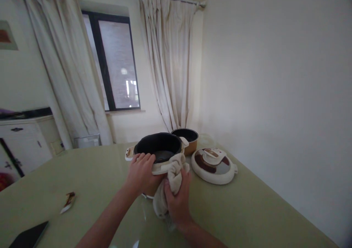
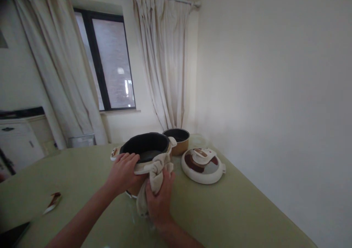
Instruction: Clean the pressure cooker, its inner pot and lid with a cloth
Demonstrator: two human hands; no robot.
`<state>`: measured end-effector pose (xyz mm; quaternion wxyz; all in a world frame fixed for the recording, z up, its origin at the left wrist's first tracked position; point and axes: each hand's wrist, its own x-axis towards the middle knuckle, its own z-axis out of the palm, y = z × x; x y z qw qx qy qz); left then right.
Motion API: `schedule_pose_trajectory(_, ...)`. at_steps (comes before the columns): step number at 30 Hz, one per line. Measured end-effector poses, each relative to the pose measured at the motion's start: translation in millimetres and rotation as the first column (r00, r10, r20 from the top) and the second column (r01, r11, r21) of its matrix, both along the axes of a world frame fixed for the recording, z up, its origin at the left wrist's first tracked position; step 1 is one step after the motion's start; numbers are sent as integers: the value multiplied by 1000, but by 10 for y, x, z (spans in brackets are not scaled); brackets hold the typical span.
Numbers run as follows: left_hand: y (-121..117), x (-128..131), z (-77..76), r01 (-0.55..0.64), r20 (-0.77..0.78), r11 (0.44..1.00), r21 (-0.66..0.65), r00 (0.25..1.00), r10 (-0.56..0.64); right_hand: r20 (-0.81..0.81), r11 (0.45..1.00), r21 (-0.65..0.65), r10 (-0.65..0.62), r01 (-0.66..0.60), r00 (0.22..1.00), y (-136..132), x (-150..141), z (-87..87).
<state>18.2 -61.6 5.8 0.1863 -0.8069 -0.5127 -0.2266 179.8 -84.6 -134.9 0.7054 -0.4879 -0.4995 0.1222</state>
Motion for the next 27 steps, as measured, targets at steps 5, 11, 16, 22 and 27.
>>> schedule_pose_trajectory(5,2,-118,180,129,73,974,-187,990,-117,96,1000,11,10,-11,995,108,321,-24)
schedule_pose_trajectory(11,174,-485,256,234,148,939,-253,968,-202,126,997,-25,-75,79,989,101,380,-133)
schedule_pose_trajectory(16,222,-436,150,190,98,966,-178,980,-174,361,999,-44,45,-31,932,-211,-269,-48)
schedule_pose_trajectory(22,229,-432,126,178,81,967,-180,983,-166,430,993,-98,97,-61,898,-189,-136,-39)
schedule_pose_trajectory(27,250,-449,96,183,106,965,-188,980,-165,27,975,-221,2,4,1000,338,698,161)
